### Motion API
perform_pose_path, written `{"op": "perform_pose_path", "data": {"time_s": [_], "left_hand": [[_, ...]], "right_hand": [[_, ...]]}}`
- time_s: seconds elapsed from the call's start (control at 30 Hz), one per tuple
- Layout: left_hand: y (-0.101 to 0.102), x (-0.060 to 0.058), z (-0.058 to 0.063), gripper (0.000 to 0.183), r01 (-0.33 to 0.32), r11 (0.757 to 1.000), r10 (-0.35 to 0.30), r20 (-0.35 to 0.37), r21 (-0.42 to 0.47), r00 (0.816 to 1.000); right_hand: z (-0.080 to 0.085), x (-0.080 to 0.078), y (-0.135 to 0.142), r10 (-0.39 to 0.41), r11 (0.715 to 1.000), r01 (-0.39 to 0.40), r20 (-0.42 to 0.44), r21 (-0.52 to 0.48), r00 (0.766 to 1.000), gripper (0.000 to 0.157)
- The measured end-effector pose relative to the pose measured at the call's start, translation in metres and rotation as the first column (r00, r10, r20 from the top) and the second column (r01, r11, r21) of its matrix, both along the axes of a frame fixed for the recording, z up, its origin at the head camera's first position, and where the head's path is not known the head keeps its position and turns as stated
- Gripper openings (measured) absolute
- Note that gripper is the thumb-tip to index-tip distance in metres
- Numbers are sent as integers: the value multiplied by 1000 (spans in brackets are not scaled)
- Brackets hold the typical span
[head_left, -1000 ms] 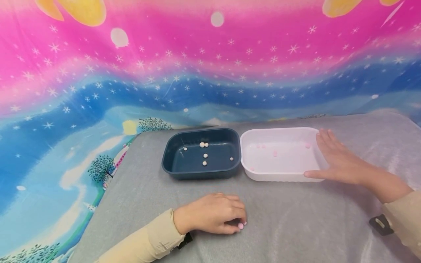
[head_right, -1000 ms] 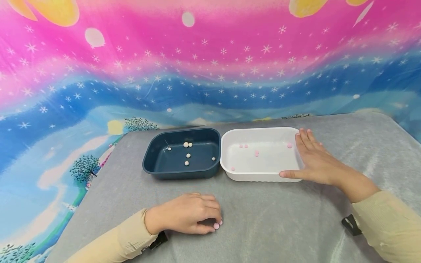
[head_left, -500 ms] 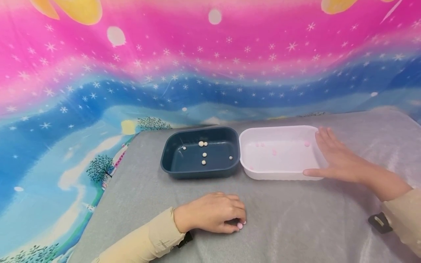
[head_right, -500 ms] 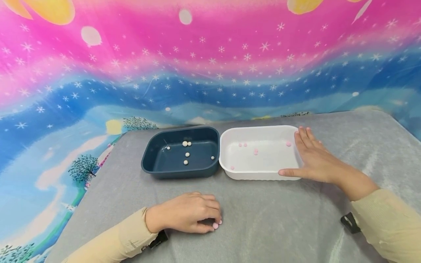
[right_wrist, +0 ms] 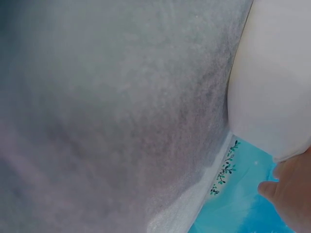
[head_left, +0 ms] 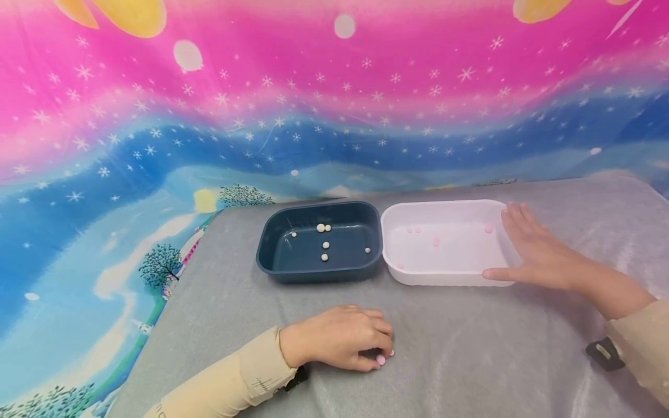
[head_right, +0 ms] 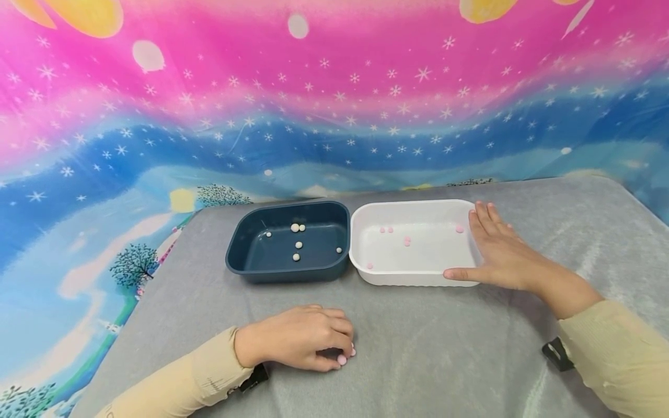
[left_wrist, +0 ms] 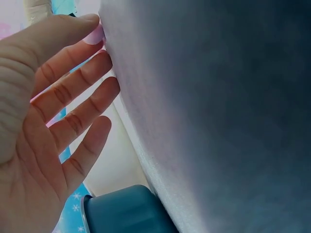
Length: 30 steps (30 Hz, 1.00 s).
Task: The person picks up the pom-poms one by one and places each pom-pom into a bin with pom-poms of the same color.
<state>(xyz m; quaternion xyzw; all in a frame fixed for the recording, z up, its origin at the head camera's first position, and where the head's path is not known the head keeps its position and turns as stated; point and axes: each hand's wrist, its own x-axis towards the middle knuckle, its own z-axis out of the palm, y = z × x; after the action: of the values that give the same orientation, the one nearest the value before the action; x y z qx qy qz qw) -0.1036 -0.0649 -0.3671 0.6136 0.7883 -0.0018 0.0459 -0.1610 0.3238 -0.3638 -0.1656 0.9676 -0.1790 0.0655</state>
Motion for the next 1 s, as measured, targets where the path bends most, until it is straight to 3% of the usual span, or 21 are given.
{"op": "perform_pose_path", "data": {"time_s": [0.73,1.0], "left_hand": [[-4,2,4,12,-23,999,23,9,29,1000],[-9,5,9,10,-71,996,72,-5,53,997]], "right_hand": [[3,0,-2,4,1000,-4,-5,-8,1000,123],[1,2,-1,1,1000,-1,0,-18,1000,123]]}}
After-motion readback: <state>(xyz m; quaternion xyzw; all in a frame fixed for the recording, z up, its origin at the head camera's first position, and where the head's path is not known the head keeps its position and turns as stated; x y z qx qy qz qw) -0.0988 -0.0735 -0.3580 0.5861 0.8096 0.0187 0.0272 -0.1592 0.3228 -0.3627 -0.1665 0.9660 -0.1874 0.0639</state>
